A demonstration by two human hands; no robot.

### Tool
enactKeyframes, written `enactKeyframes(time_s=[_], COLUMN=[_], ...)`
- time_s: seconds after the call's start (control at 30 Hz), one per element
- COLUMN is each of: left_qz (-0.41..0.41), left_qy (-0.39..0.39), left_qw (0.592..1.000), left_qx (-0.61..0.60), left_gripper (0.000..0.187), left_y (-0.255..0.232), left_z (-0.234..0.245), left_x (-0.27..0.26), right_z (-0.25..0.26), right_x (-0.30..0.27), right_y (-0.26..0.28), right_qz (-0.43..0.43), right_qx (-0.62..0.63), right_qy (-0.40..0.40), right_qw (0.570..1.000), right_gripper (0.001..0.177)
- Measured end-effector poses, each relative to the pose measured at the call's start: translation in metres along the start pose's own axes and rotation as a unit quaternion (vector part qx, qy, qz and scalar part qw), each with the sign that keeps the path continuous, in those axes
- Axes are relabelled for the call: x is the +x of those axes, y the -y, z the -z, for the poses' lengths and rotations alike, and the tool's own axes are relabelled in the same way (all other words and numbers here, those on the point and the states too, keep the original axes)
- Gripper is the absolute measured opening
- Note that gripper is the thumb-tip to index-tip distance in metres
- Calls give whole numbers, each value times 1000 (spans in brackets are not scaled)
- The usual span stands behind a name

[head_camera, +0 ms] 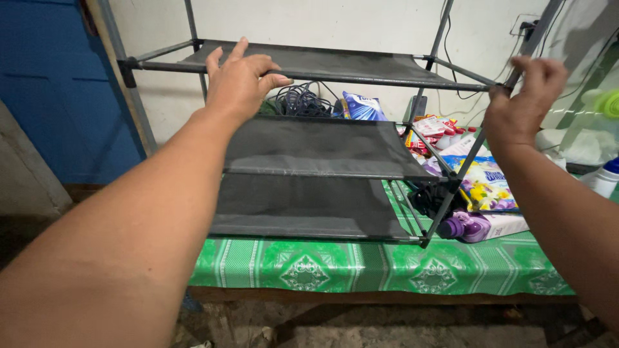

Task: The person assembles a three-tier metal shelf by inserting horizontal support rods into the vertical frame and securing them. They then lift the assembled unit and place it on a table.

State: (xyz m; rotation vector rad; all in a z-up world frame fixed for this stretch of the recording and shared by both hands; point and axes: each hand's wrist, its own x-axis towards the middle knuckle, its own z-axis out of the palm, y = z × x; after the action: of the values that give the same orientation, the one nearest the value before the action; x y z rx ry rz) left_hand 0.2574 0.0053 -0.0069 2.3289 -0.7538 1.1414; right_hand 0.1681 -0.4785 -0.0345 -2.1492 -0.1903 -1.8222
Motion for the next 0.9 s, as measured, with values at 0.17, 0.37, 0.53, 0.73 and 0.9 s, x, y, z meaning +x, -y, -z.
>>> enactKeyframes(time_s=[0.17,0.37,0.53,0.73,0.9], left_qz=[-35,-34,-51,-24,-41], left_qy=[-48,-59,-82,-54,-56], left_qw=[998,998,995,998,997], left_qx=[-13,-14,-18,-24,-27], left_gripper=[40,38,33,35,38], left_y=[1,0,-5,-9,-7], left_z=[-4,-15,-18,-14,-14], left_x=[-2,-3,-6,-3,-2], right_z=[1,9,3,-2,-5], right_x=[-5,4,4,4,-1], right_y=[-4,0,11,9,9], right_qz=[-74,-151,-171,-165,-172], right_qx=[-13,45,10,37,-46], right_qy=[54,72,49,36,79], right_qw=[996,985,984,985,981], right_gripper=[34,36,31,30,27])
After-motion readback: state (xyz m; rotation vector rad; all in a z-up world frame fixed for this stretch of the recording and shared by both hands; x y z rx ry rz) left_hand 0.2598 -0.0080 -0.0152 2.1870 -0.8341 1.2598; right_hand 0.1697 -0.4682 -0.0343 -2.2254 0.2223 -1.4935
